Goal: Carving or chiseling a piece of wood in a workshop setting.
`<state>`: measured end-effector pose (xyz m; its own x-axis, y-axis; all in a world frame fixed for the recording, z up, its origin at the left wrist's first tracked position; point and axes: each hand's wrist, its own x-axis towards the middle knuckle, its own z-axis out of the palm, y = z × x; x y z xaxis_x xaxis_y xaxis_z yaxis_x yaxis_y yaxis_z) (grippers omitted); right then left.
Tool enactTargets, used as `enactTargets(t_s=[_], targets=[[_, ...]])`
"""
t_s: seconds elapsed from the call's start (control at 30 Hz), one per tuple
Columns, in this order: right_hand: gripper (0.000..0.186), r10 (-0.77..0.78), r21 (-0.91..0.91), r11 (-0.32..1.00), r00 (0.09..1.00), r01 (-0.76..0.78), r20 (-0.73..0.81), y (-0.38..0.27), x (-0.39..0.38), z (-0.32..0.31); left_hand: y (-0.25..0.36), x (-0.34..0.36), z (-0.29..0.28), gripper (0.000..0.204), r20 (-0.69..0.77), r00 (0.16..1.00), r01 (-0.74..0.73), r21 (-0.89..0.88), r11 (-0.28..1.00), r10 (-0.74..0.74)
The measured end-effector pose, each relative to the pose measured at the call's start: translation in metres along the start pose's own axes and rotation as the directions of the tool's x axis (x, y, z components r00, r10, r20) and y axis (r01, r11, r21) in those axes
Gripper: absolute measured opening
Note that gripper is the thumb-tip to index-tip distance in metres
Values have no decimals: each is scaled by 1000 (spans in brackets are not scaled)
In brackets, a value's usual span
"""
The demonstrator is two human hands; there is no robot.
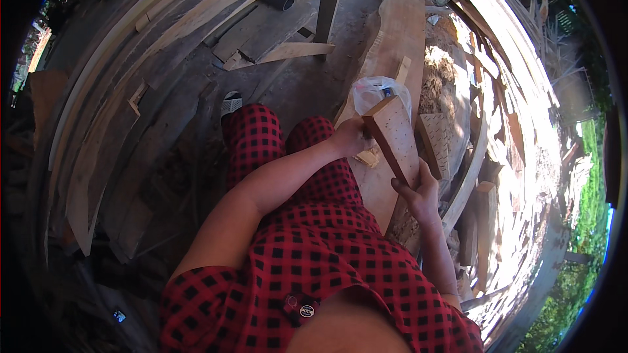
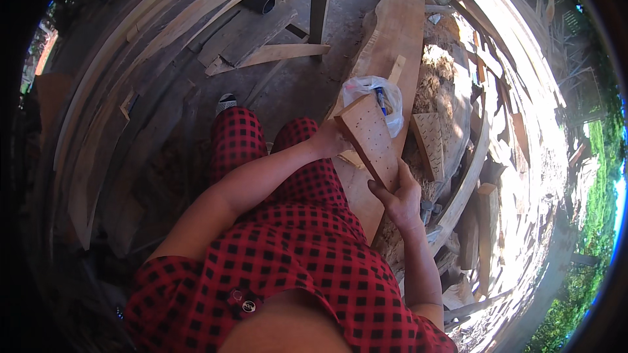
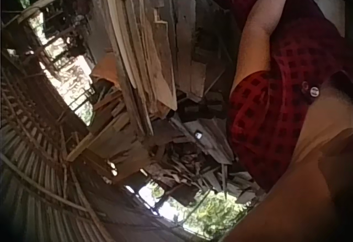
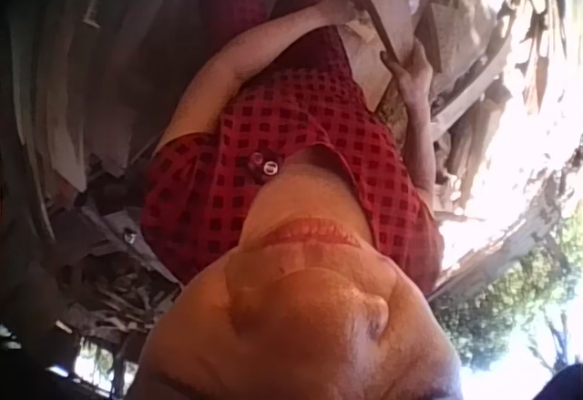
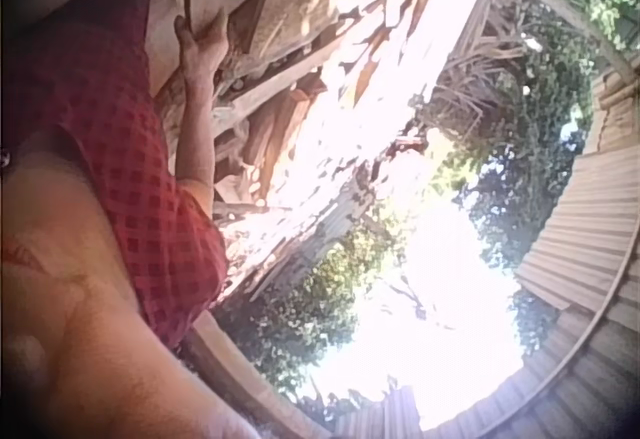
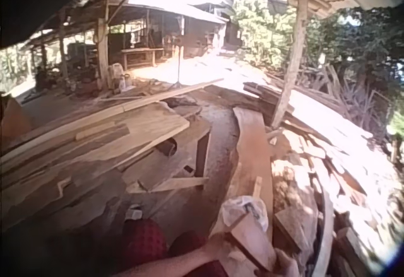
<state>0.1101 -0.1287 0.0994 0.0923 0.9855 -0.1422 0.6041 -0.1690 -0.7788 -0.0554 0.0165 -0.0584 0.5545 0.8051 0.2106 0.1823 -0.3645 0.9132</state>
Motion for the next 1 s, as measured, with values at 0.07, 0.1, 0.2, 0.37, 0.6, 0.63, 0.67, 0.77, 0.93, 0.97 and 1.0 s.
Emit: enactTargets(t_s=[0.07,0.1,0.2,0.37,0.6,0.63,0.67,0.77,0.93,0.97,1.0], targets=[[61,46,185,982,998,-37,-43,0,-1,1,10,-1,-6,32,23,998,53,9,999,-53],[61,70,275,960,996,-50,-60,-1,-2,1,14,-2,-8,31,42,993,105,20,994,-106],[61,53,330,944,997,-31,-57,-2,-1,-1,16,-3,-9,28,22,993,115,23,993,-115],[57,97,-1,995,991,-98,95,1,6,-7,4,-2,-1,28,11,997,72,-22,997,-71],[66,-150,28,988,987,151,-57,-34,9,-11,-3,0,-4,37,67,994,82,54,995,-85],[67,-184,21,983,982,185,-37,-36,10,-11,-5,0,-3,37,64,994,83,55,995,-87],[67,-181,17,983,983,182,-40,-32,11,-11,-8,3,2,38,-74,982,-156,189,969,173],[68,-144,-448,880,988,156,60,-23,16,-11,-18,9,14,36,-215,884,-347,293,891,415],[67,-196,-266,947,980,182,-27,-22,19,-9,-26,5,12,31,-73,987,-138,93,986,145],[67,-217,-190,961,974,202,-66,-24,17,-7,-27,5,12,29,-73,988,-135,56,989,139],[67,-219,-190,960,974,204,-63,-25,16,-6,-29,4,13,27,-73,988,-131,19,991,132]])
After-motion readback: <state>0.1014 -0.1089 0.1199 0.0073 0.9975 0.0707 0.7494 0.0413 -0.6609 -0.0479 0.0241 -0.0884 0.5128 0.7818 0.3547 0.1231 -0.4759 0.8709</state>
